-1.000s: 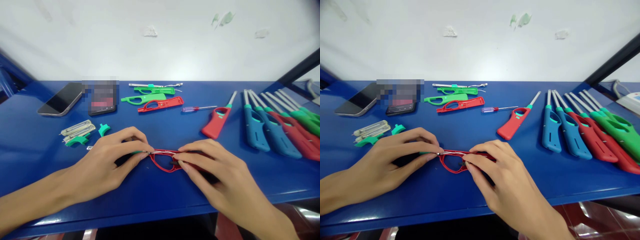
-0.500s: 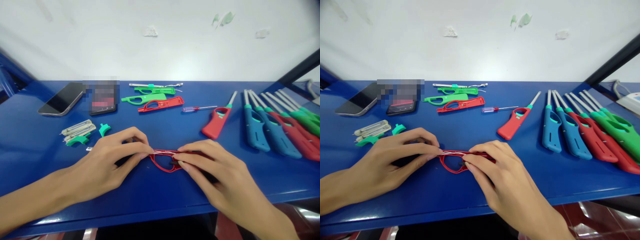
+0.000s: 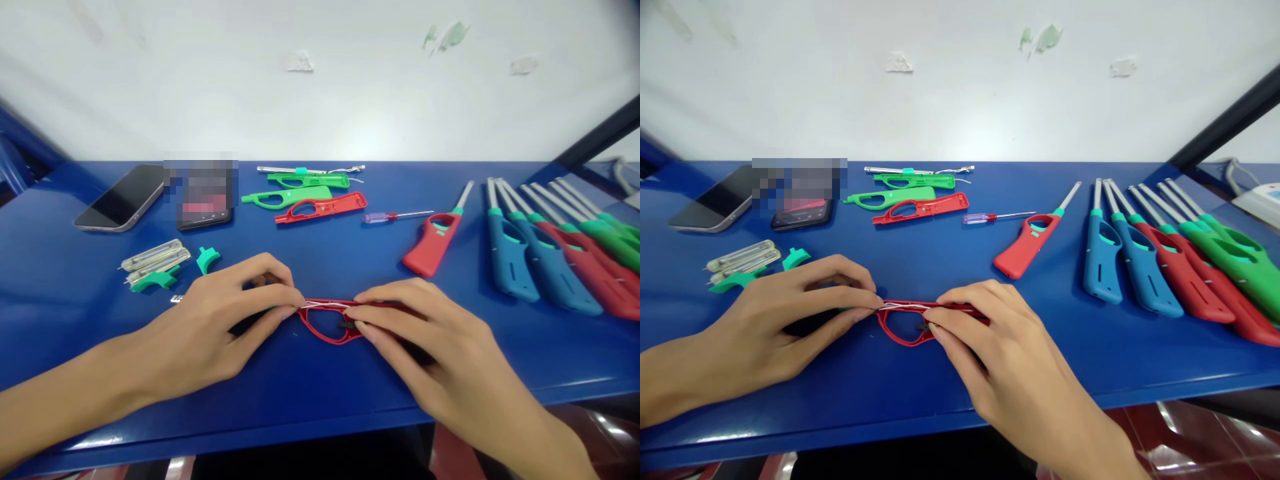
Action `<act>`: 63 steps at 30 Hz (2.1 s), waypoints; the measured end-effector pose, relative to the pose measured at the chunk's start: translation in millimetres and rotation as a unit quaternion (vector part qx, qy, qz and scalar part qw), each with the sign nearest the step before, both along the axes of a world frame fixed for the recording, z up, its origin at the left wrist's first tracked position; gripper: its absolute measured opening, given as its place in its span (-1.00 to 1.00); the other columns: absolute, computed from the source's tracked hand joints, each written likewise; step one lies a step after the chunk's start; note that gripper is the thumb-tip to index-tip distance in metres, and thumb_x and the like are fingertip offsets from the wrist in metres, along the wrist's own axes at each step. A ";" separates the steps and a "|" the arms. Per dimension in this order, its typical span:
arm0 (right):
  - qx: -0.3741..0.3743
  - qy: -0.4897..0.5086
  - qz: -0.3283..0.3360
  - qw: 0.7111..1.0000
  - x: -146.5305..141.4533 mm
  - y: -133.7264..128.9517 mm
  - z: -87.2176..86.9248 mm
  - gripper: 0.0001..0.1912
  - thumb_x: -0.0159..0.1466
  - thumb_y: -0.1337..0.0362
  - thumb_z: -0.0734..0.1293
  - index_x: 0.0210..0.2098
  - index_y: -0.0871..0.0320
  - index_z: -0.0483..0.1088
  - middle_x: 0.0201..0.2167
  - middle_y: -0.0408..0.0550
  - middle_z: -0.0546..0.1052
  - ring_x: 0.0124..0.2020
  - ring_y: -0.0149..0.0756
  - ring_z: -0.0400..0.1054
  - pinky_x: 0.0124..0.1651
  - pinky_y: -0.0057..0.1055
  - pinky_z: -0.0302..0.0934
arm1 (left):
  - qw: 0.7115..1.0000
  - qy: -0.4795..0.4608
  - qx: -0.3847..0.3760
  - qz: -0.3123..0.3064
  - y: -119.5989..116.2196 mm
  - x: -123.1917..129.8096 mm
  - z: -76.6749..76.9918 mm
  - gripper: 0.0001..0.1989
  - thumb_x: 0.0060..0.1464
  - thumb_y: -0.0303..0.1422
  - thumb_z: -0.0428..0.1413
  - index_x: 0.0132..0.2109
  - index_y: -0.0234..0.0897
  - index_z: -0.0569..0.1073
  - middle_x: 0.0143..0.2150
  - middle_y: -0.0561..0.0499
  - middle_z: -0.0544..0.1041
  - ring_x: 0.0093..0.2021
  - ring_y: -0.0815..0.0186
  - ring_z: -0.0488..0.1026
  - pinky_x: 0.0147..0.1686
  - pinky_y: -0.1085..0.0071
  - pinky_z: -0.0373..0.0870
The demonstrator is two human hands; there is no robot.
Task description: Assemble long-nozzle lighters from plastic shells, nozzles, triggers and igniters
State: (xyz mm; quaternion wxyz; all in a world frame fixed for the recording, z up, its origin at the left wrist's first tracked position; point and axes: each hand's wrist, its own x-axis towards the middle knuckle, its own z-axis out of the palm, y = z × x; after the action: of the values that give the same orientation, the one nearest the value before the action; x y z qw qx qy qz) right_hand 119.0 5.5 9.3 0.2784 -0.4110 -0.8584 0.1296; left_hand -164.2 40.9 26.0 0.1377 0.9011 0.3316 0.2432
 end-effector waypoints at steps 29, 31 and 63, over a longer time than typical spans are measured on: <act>-0.005 0.003 -0.001 1.000 1.5 1.2 -2.1 -0.77 0.50 0.35 0.33 0.09 -0.06 0.49 0.05 -0.25 0.56 0.03 -0.38 0.40 0.19 -0.33 0.24 | 0.999 0.029 -0.022 -0.016 -1.4 -2.8 2.0 -0.80 0.44 -0.46 0.02 -0.13 -0.20 0.53 -0.05 0.02 0.45 -0.27 0.48 0.45 -0.27 0.51 0.38; -0.007 0.004 -0.001 1.000 0.8 0.8 -1.8 -0.77 0.50 0.35 0.33 0.08 -0.05 0.49 0.05 -0.24 0.56 0.03 -0.37 0.41 0.17 -0.32 0.26 | 0.999 0.026 -0.031 -0.014 -2.7 -2.5 3.8 -0.79 0.43 -0.47 0.02 -0.11 -0.19 0.54 -0.04 0.02 0.45 -0.25 0.47 0.46 -0.24 0.52 0.40; -0.004 0.001 0.011 1.000 1.5 1.2 -1.0 -0.76 0.51 0.34 0.32 0.10 -0.03 0.51 0.07 -0.17 0.59 0.03 -0.30 0.44 0.13 -0.26 0.34 | 0.991 -0.002 -0.128 0.027 5.1 -2.0 11.6 -0.78 0.39 -0.32 0.11 -0.14 -0.02 0.67 -0.07 0.05 0.55 -0.28 0.41 0.54 -0.33 0.52 0.48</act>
State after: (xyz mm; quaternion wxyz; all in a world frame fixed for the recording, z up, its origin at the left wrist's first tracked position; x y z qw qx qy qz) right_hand 120.5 6.7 8.3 0.2763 -0.4025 -0.8620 0.1364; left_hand -166.2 46.0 37.6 0.2455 0.8663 0.3843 0.2040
